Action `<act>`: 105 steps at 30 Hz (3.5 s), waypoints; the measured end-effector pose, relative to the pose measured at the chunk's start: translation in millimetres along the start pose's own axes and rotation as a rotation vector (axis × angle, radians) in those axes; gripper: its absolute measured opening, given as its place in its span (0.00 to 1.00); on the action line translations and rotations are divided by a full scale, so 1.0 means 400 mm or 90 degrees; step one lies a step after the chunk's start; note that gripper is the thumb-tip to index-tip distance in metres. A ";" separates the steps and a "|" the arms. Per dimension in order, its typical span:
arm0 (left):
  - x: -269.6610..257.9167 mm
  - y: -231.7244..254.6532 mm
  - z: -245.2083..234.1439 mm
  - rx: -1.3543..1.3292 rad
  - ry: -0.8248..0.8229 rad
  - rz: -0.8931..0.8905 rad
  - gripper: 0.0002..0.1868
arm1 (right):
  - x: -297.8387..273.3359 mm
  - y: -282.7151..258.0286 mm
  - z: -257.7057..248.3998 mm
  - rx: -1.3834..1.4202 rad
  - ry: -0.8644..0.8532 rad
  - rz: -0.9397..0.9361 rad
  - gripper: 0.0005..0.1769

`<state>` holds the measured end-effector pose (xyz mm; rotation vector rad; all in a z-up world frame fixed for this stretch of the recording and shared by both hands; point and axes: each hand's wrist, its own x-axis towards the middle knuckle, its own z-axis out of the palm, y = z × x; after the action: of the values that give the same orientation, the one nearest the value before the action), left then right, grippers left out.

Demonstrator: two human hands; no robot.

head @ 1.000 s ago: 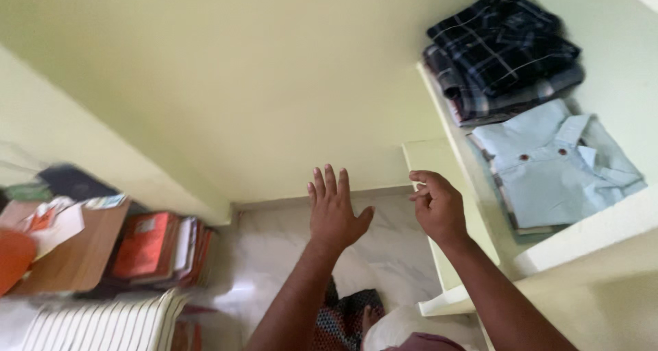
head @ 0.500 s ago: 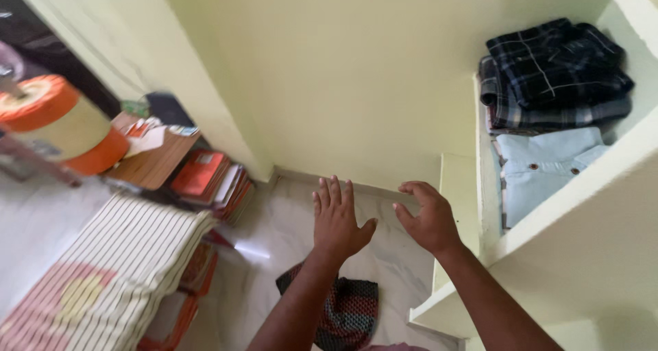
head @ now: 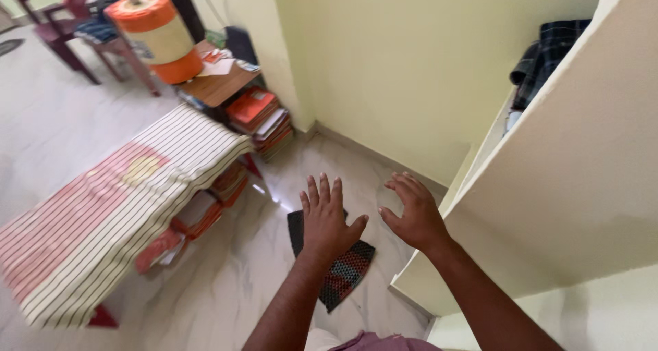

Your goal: The person picks up folded clothes from a chair and places them onto a shelf by hand, then walks over to a mat on the floor and touches it.

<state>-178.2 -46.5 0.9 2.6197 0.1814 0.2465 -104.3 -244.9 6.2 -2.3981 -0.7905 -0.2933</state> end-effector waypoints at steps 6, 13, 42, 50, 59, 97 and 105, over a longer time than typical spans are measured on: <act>-0.183 0.019 -0.038 0.024 0.087 -0.047 0.54 | -0.102 -0.051 -0.005 0.027 -0.050 -0.047 0.31; -0.442 0.076 -0.065 0.031 0.059 -0.180 0.54 | -0.289 -0.137 -0.023 0.071 -0.113 -0.115 0.31; -0.787 0.482 0.103 0.094 0.227 -0.466 0.52 | -0.529 -0.119 -0.194 0.114 -0.258 -0.420 0.28; -0.871 0.456 0.066 0.043 0.194 -0.508 0.53 | -0.471 -0.115 -0.192 0.048 -0.252 -0.407 0.27; -0.888 0.432 0.107 0.014 0.163 -0.498 0.53 | -0.479 -0.107 -0.205 0.004 -0.272 -0.415 0.30; -0.788 0.447 0.310 -0.041 0.113 -0.480 0.54 | -0.478 -0.091 -0.209 0.065 -0.270 -0.449 0.29; -0.788 0.464 0.326 -0.039 0.133 -0.487 0.53 | -0.485 -0.108 -0.216 0.070 -0.268 -0.455 0.28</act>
<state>-443.2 -322.9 -64.2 2.2602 1.1827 0.2411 -287.4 -359.8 22.9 -2.0117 -1.8004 -0.0096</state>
